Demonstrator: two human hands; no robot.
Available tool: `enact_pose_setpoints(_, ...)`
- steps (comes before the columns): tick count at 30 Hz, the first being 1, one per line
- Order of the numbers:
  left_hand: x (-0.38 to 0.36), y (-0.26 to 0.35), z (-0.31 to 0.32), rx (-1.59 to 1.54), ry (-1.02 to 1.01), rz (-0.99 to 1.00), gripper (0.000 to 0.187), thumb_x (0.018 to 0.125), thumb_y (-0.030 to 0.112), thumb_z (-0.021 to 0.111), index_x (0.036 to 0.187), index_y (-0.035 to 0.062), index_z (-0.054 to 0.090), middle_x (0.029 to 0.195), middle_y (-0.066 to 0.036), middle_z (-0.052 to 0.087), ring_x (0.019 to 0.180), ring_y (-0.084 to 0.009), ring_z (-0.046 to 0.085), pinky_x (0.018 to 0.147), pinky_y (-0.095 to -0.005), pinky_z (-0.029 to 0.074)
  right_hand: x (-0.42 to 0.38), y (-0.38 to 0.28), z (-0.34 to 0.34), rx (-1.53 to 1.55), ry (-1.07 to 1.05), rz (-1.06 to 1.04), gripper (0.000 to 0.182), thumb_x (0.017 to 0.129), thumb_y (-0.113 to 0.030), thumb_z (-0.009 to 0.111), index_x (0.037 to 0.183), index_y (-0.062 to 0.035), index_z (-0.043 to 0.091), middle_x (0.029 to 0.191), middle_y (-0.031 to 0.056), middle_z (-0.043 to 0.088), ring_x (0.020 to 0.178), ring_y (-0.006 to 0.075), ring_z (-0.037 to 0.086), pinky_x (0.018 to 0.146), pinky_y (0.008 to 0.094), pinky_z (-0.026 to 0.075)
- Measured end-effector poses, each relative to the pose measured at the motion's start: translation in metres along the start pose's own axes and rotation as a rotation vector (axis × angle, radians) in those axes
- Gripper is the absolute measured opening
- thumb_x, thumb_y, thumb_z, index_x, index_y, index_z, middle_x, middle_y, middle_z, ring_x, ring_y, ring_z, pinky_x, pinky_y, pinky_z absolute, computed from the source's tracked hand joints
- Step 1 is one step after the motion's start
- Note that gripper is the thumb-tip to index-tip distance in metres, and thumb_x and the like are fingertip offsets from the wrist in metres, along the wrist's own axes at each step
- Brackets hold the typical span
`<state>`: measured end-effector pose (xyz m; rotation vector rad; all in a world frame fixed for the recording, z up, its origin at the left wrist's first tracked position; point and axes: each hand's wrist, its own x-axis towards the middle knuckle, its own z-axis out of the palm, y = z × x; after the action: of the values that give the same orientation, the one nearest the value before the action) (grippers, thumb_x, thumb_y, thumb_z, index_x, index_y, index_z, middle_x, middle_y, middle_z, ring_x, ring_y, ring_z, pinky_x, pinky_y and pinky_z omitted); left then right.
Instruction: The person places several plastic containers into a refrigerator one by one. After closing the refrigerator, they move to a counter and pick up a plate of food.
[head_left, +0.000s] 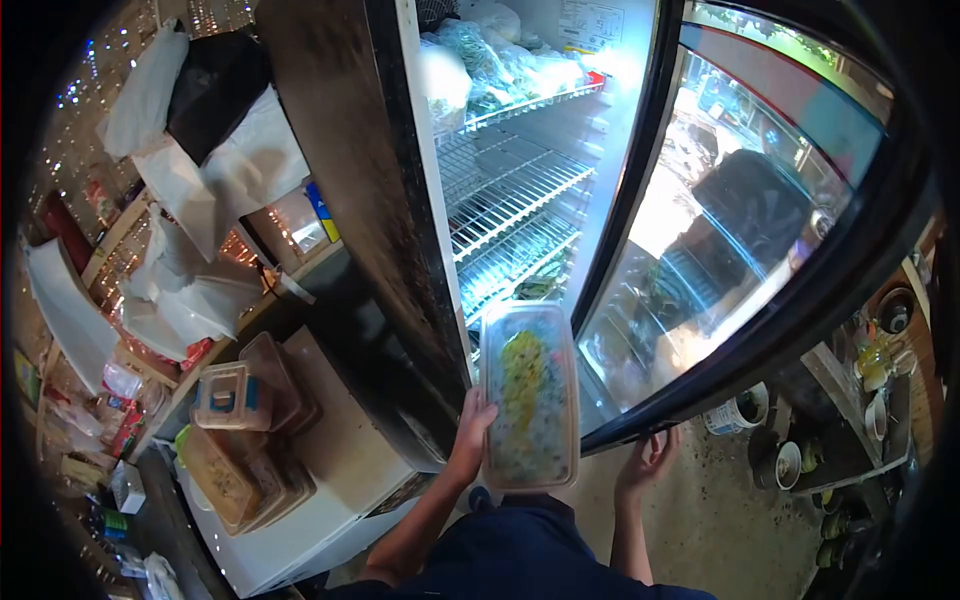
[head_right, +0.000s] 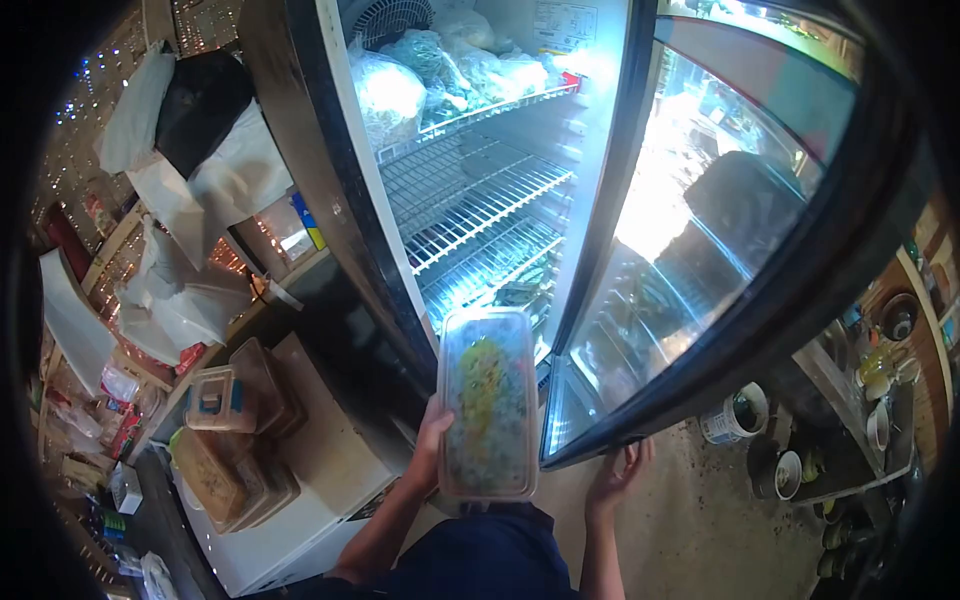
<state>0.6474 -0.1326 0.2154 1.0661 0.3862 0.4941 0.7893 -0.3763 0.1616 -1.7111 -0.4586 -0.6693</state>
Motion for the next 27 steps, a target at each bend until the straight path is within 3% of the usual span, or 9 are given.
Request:
enact_pose_setpoints(2, 0.023, 0.008, 0.018, 0.013, -0.052, -0.017, 0.049, 0.095, 0.028, 0.048, 0.137, 0.0032, 0.038, 0.125, -0.009, 0.047, 0.12, -0.0167, 0.043, 0.105, -0.0329, 0.034, 0.012, 0.005, -0.018, -0.04, 0.132, 0.198, 0.045, 0.09, 0.012, 0.059, 0.134, 0.0002, 0.054, 0.131, 0.0132, 0.055, 0.117, 0.0228, 0.057, 0.093, 0.0342, 0.049)
enact_pose_setpoints(5, 0.047, 0.042, 0.049, -0.063, -0.058, 0.01, 0.049, 0.097, 0.03, 0.047, 0.136, 0.004, 0.038, 0.124, -0.008, 0.046, 0.118, -0.0157, 0.043, 0.103, -0.0334, 0.035, 0.039, 0.029, -0.037, -0.068, 0.215, 0.113, 0.037, 0.093, 0.008, 0.058, 0.129, 0.0004, 0.058, 0.12, 0.0114, 0.063, 0.111, 0.0201, 0.06, 0.093, 0.0346, 0.049)
enact_pose_setpoints(15, 0.151, 0.058, 0.08, -0.18, -0.158, -0.011, 0.052, 0.098, 0.033, 0.042, 0.139, 0.0028, 0.032, 0.126, -0.014, 0.049, 0.115, -0.0214, 0.053, 0.097, -0.0377, 0.046, 0.089, 0.085, -0.07, 0.156, 0.426, 0.314, 0.039, 0.106, -0.017, 0.043, 0.141, -0.0003, 0.049, 0.141, 0.0127, 0.053, 0.125, 0.0208, 0.053, 0.103, 0.0359, 0.044)
enact_pose_setpoints(17, 0.165, 0.063, 0.092, -0.159, -0.123, 0.027, 0.048, 0.099, 0.035, 0.041, 0.136, 0.0034, 0.039, 0.123, -0.012, 0.052, 0.113, -0.0213, 0.055, 0.096, -0.0386, 0.047, 0.108, 0.04, -0.041, 0.042, 0.474, 0.229, 0.039, 0.107, -0.019, 0.04, 0.139, 0.0023, 0.046, 0.139, 0.018, 0.052, 0.125, 0.0266, 0.053, 0.104, 0.0396, 0.045)
enact_pose_setpoints(19, 0.178, 0.074, 0.108, -0.143, -0.079, 0.073, 0.046, 0.099, 0.036, 0.04, 0.132, 0.004, 0.047, 0.12, -0.011, 0.056, 0.112, -0.0211, 0.056, 0.096, -0.0394, 0.048, 0.121, 0.034, -0.015, -0.485, 0.74, -0.286, 0.038, 0.107, -0.023, 0.038, 0.132, 0.0049, 0.045, 0.13, 0.0227, 0.054, 0.12, 0.0307, 0.055, 0.102, 0.0409, 0.046)
enact_pose_setpoints(21, 0.192, 0.089, 0.122, -0.077, -0.052, 0.12, 0.051, 0.1, 0.038, 0.04, 0.137, 0.0025, 0.038, 0.126, -0.013, 0.052, 0.112, -0.0199, 0.055, 0.095, -0.0363, 0.046, 0.125, 0.03, 0.028, -0.059, 0.493, -0.403, 0.037, 0.104, -0.024, 0.043, 0.128, 0.0036, 0.044, 0.124, 0.0236, 0.054, 0.114, 0.0339, 0.056, 0.103, 0.0442, 0.044)
enact_pose_setpoints(23, 0.218, 0.091, 0.127, -0.084, 0.006, 0.143, 0.053, 0.1, 0.039, 0.041, 0.137, 0.0023, 0.038, 0.126, -0.012, 0.052, 0.114, -0.0205, 0.054, 0.098, -0.0363, 0.044, 0.152, 0.0, 0.077, 0.308, 0.081, -0.132, 0.04, 0.102, -0.026, 0.049, 0.129, 0.0034, 0.046, 0.127, 0.0227, 0.055, 0.118, 0.0315, 0.056, 0.103, 0.0439, 0.044)
enact_pose_setpoints(25, 0.245, 0.097, 0.132, 0.003, 0.081, 0.185, 0.052, 0.1, 0.04, 0.041, 0.136, 0.0025, 0.039, 0.124, -0.011, 0.053, 0.116, -0.02, 0.052, 0.101, -0.036, 0.041, 0.203, -0.015, 0.11, 0.124, -0.223, -0.273, 0.042, 0.1, -0.025, 0.052, 0.131, 0.0032, 0.048, 0.129, 0.0221, 0.056, 0.121, 0.0312, 0.055, 0.101, 0.0425, 0.045)
enact_pose_setpoints(27, 0.284, 0.091, 0.121, 0.026, 0.127, 0.252, 0.052, 0.1, 0.042, 0.042, 0.134, 0.0027, 0.041, 0.123, -0.01, 0.053, 0.118, -0.0189, 0.051, 0.103, -0.0353, 0.039, 0.241, -0.013, 0.16, 0.587, -0.331, -0.135, 0.045, 0.1, -0.021, 0.054, 0.135, 0.0047, 0.049, 0.133, 0.0215, 0.057, 0.12, 0.0276, 0.057, 0.1, 0.0388, 0.046)
